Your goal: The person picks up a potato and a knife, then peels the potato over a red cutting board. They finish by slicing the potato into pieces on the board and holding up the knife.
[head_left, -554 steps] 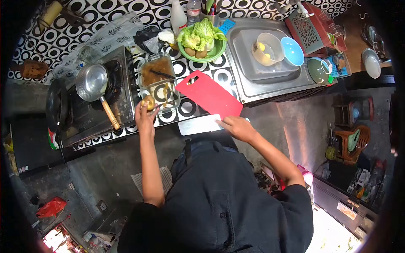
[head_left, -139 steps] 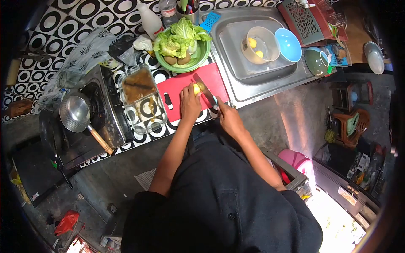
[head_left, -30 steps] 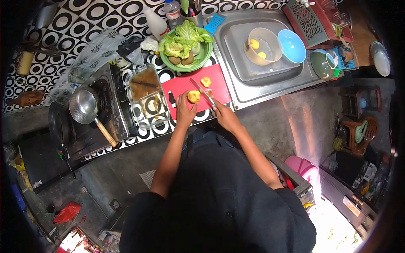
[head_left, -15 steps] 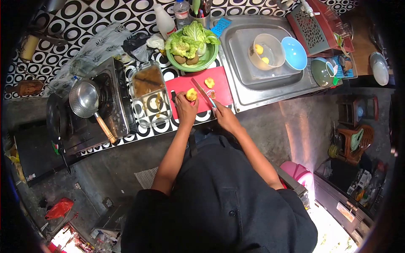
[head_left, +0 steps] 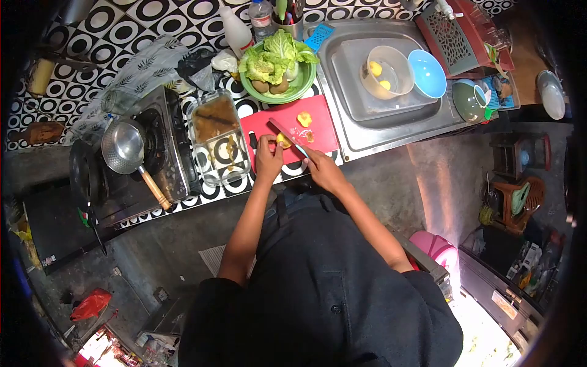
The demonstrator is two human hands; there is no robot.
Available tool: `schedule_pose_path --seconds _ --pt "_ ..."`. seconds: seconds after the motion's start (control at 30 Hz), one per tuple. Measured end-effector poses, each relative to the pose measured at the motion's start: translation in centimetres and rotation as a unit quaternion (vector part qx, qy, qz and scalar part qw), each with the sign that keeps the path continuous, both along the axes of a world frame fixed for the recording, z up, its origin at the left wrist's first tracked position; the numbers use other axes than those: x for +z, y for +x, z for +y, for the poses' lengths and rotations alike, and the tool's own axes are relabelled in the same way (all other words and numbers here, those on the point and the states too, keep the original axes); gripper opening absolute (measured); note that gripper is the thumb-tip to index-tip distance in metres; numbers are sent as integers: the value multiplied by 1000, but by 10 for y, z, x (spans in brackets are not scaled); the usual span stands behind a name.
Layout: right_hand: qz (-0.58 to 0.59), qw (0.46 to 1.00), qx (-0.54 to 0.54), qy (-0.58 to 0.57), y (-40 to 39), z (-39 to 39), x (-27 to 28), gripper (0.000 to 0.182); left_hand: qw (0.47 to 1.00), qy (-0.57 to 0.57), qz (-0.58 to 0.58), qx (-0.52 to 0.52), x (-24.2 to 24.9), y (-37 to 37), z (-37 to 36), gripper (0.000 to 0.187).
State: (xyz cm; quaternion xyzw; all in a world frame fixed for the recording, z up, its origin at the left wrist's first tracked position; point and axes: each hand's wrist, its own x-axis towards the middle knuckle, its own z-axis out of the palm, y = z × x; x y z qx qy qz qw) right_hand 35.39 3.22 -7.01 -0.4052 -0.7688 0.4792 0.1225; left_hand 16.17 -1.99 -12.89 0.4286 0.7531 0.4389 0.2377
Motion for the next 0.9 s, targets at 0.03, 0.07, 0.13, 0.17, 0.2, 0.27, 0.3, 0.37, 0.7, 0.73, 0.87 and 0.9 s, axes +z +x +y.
schedule_pose_path --seconds 0.03,0.07,0.13,0.17,0.2,0.27,0.3,0.37,0.7,0.73,0.87,0.9 --pt "-13 1000 -4 -2 0 0 3 48 1000 1 -4 -7 0 -1 1 24" --pt "-26 1000 -7 -4 1 -1 4 47 1000 2 -8 -14 1 -3 2 24" --pt "-40 999 -11 -14 3 -2 9 46 999 1 -16 -28 0 -7 2 32" --pt "-41 999 -11 -22 6 -2 11 46 999 -7 -32 -37 -1 -8 3 35" --pt "-42 999 -10 -31 9 -2 12 45 998 -15 -47 -46 2 -8 4 38" --pt "0 1000 -22 -20 17 -5 -6 44 995 -35 -46 -80 6 -11 6 44" --pt "21 999 -29 -14 20 -5 -7 44 993 -46 -29 -105 8 -13 5 46" --pt "38 998 -41 -29 29 -6 -6 43 990 -55 -15 -127 10 -12 6 47" --pt "113 990 -48 -67 55 -2 -6 43 995 -62 15 -70 15 28 3 54" --pt "115 990 -38 -79 58 -1 -5 43 996 -71 -6 -46 15 34 5 54" --pt "120 989 3 -85 65 5 5 44 999 -33 -14 -7 -4 39 11 53" --pt "120 990 13 -75 66 6 5 44 1000 -18 -10 -10 -1 41 14 52"
